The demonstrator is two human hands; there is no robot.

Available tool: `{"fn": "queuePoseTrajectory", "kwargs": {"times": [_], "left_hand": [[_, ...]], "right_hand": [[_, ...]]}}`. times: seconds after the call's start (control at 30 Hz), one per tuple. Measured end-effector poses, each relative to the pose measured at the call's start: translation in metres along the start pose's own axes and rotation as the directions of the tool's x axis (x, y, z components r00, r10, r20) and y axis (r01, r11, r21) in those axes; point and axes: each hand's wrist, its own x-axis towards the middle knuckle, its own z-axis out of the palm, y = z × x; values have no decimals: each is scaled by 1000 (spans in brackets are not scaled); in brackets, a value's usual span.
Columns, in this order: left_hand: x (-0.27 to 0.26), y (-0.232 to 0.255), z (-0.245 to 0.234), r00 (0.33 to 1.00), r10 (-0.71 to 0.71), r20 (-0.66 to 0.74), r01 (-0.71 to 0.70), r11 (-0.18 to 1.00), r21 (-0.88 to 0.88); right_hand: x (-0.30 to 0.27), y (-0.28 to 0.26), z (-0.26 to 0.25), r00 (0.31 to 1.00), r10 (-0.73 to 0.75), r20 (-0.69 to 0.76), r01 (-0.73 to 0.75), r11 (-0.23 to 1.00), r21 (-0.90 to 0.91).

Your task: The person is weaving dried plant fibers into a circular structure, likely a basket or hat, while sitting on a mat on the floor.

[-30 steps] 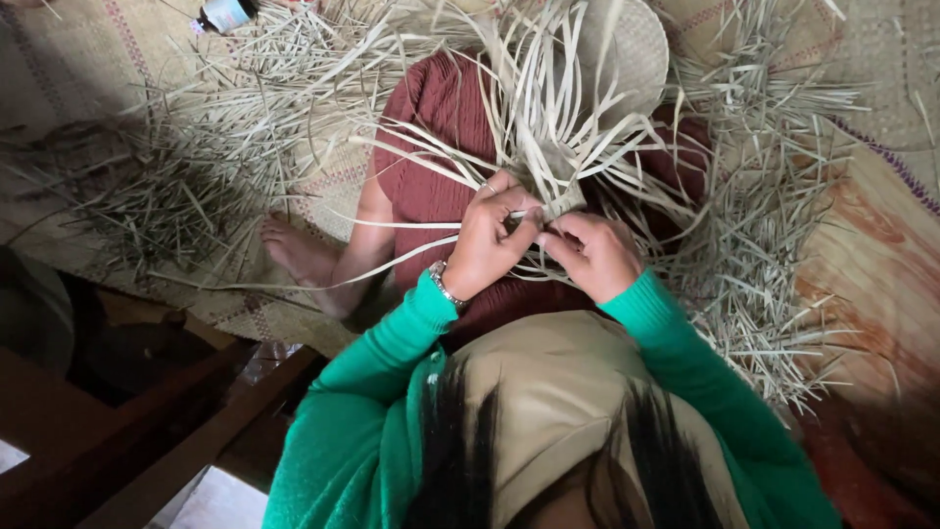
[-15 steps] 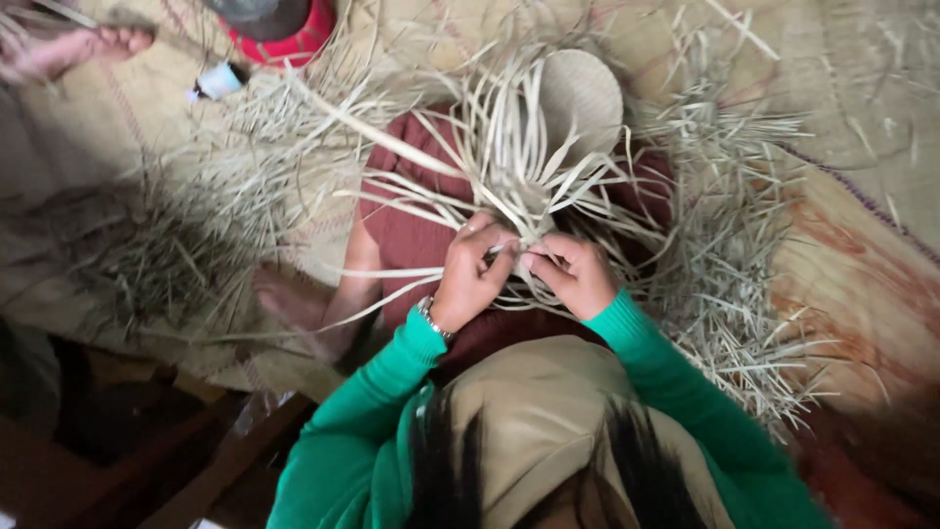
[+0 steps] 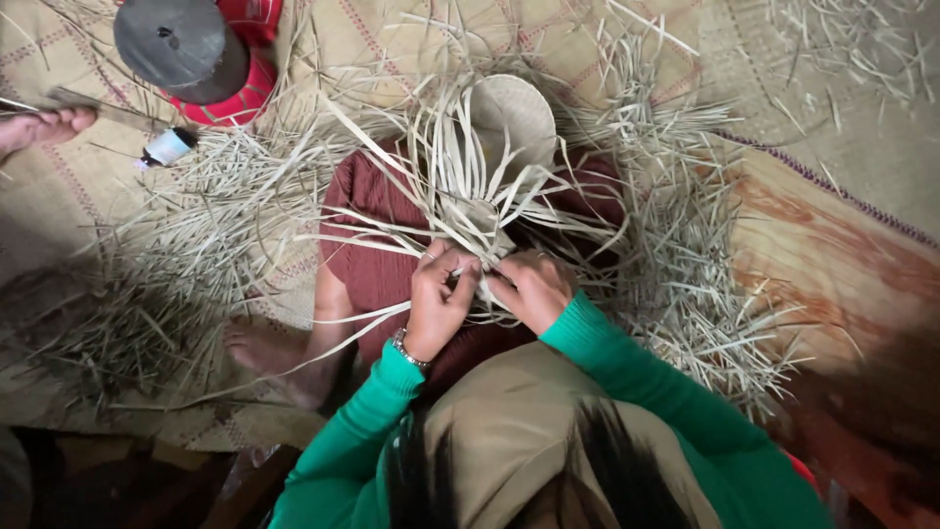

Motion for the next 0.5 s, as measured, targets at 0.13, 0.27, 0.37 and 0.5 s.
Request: {"fn": "queuePoseTrajectory", "kwargs": {"times": [0.13, 0.27, 0.37, 0.5], "left_hand": [[0, 0, 0, 998, 55, -36, -56, 998, -34], [-9, -9, -1, 995, 39, -94, -39, 999, 9], [-10, -13, -3, 994, 78, -72, -72, 994, 84], [-9, 4, -8, 982, 186, -8, -177, 944, 278]], "right_hand": [[-8, 39, 42, 986, 28, -163, 62, 852, 520], [-3, 48, 38, 996, 3, -94, 61, 739, 671], [1, 43, 20, 996, 54, 75, -92, 686, 722], [12, 29, 1, 959, 174, 225, -275, 377, 884]]}}
